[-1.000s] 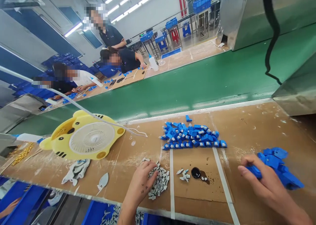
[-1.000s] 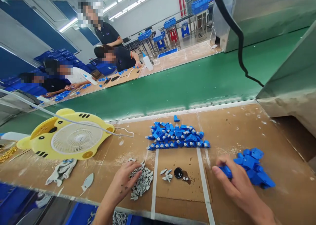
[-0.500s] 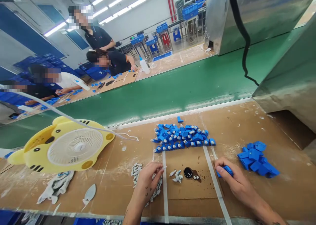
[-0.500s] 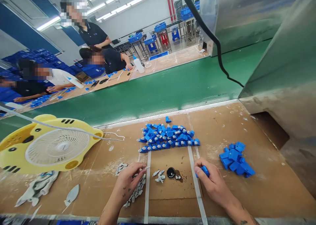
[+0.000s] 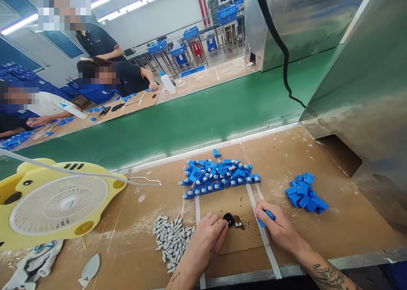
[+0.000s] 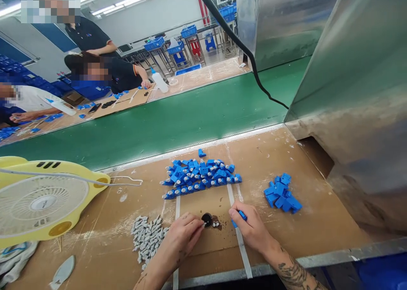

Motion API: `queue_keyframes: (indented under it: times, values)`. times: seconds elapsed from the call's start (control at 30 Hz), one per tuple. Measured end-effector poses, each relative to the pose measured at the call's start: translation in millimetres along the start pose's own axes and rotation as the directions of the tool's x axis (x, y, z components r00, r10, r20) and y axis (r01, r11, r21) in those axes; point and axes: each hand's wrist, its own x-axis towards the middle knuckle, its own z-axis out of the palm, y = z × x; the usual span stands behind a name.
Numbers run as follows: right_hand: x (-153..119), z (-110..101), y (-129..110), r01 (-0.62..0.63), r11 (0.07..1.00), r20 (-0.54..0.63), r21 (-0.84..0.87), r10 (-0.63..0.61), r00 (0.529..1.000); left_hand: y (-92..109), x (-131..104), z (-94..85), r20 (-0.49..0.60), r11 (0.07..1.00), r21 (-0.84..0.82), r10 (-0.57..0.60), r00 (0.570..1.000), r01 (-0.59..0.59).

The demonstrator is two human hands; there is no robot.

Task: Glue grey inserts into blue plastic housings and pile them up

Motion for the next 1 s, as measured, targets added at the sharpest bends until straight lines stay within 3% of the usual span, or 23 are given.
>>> queue_keyframes:
  times: [0.1, 0.23, 0.4, 0.67, 0.8, 0.9, 1.0]
  values:
    - [0.7, 9.1, -0.7, -0.043, 0.987, -0.071, 0.153, 0.054, 0.996, 5.6, 7.4, -7.7, -0.110, 0.994, -0.106, -0.021, 0.994, 0.009]
    - [8.6, 26.7, -6.4, -0.127, 0.875, -0.156, 0.468, 0.223, 0.962, 23.5, 19.9, -8.0, -0.274, 0.955, -0.294, -0.109, 0.956, 0.024]
    - [16.5, 35.6, -14.5, -0.114, 0.861, -0.163, 0.495, 0.221, 0.962, 46.8, 33.4, 3.6, -0.389, 0.917, -0.397, -0.209, 0.897, 0.042]
    - [14.4, 52.4, -18.6, -0.108, 0.802, -0.179, 0.587, 0.259, 0.949, 48.6, 26.6, 32.8, -0.371, 0.866, -0.496, -0.279, 0.886, 0.065]
    - [16.2, 54.5, -19.4, -0.125, 0.775, -0.153, 0.619, 0.275, 0.949, 47.3, 27.2, 29.8, -0.346, 0.845, -0.530, -0.293, 0.891, 0.072]
    - [20.4, 39.3, -22.1, -0.065, 0.871, -0.108, 0.488, 0.135, 0.985, 42.1, 39.4, 17.3, -0.255, 0.838, -0.537, -0.276, 0.927, 0.102]
    - [25.4, 6.1, -26.9, 0.062, 0.966, -0.074, 0.251, -0.045, 0.996, 22.5, 57.4, -0.2, -0.234, 0.874, -0.466, -0.274, 0.933, 0.140]
